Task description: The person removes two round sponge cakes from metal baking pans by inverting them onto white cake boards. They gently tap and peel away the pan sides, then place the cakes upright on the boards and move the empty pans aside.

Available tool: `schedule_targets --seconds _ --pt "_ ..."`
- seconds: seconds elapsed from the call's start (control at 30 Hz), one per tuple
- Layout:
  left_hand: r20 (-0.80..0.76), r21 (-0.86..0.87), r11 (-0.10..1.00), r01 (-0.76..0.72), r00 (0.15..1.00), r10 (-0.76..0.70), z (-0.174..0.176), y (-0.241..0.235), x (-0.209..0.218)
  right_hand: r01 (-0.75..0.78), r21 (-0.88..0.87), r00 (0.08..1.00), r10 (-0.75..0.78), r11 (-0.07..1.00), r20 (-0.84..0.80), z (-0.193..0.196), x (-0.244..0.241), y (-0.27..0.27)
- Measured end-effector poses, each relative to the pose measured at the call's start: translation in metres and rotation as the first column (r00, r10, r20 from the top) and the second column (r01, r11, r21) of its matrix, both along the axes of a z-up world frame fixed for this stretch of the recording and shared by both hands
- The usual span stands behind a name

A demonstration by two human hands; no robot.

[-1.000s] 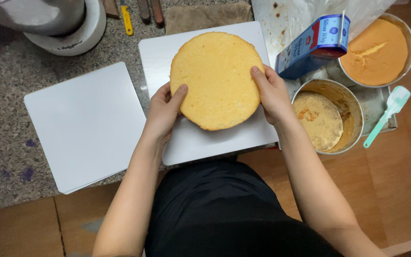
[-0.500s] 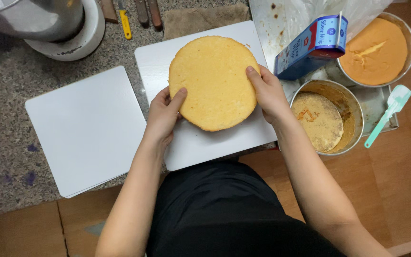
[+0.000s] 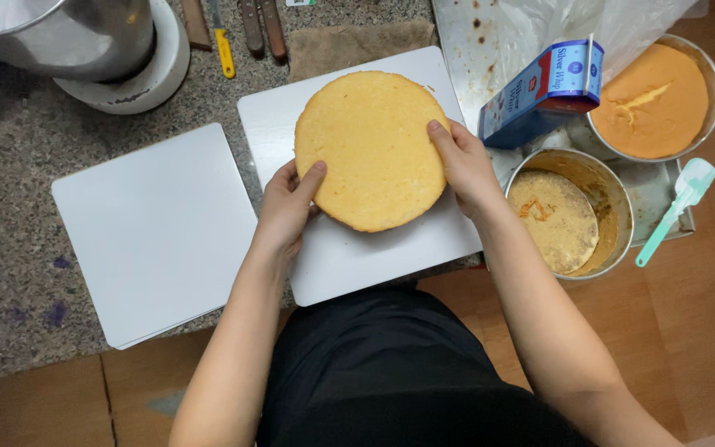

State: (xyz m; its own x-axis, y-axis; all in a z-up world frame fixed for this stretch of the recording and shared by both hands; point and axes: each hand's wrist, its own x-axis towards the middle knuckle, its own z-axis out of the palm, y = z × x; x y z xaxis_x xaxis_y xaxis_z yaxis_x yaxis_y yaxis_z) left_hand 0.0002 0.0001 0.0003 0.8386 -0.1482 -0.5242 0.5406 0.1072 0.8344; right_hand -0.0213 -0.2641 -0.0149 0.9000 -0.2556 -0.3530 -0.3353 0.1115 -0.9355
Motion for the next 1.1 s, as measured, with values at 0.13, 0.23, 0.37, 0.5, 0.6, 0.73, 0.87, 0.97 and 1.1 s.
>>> schedule_targets --seconds 0.13,0.23,0.37,0.5,0.6,0.73,0.87,0.97,1.1 --pt "-0.009 0.136 0.991 0.013 1.0 -0.012 0.0 0.011 -0.004 0.01 -0.177 0.999 -0.017 0.984 -0.038 0.0 -0.003 -0.013" --pt "0.092 0.294 0.955 -0.04 0.996 0.014 -0.004 0.023 -0.006 0.147 -0.434 0.985 -0.092 0.889 0.145 0.002 -0.012 -0.023" --pt "0.248 0.313 0.947 -0.073 0.969 -0.007 -0.014 0.033 -0.002 0.18 -0.748 0.945 0.099 0.639 0.312 0.004 -0.048 -0.019" --pt "0.401 0.414 0.91 -0.034 0.904 -0.148 -0.023 0.037 0.007 0.117 -0.865 0.921 0.272 0.487 0.278 0.006 -0.09 -0.006" --pt "0.542 0.64 0.765 -0.077 0.75 -0.378 -0.026 0.038 0.005 0.12 -0.886 0.922 0.282 0.447 0.267 0.007 -0.097 -0.01" --pt "0.471 0.864 0.476 -0.162 0.591 -0.655 -0.03 0.035 -0.013 0.01 -0.947 0.875 0.456 0.323 0.164 0.001 -0.088 -0.027" --pt "0.374 0.923 0.36 -0.137 0.547 -0.749 -0.031 0.036 -0.014 -0.131 -0.971 0.903 0.427 0.201 -0.033 -0.01 -0.075 -0.044" --pt "0.359 0.927 0.355 -0.118 0.549 -0.755 -0.03 0.039 -0.011 -0.05 -0.971 0.976 0.22 0.234 0.003 -0.012 -0.081 -0.05" --pt "0.362 0.926 0.358 -0.119 0.546 -0.755 -0.03 0.039 -0.005 -0.178 -0.924 0.944 0.325 0.338 -0.062 -0.011 -0.081 -0.044"
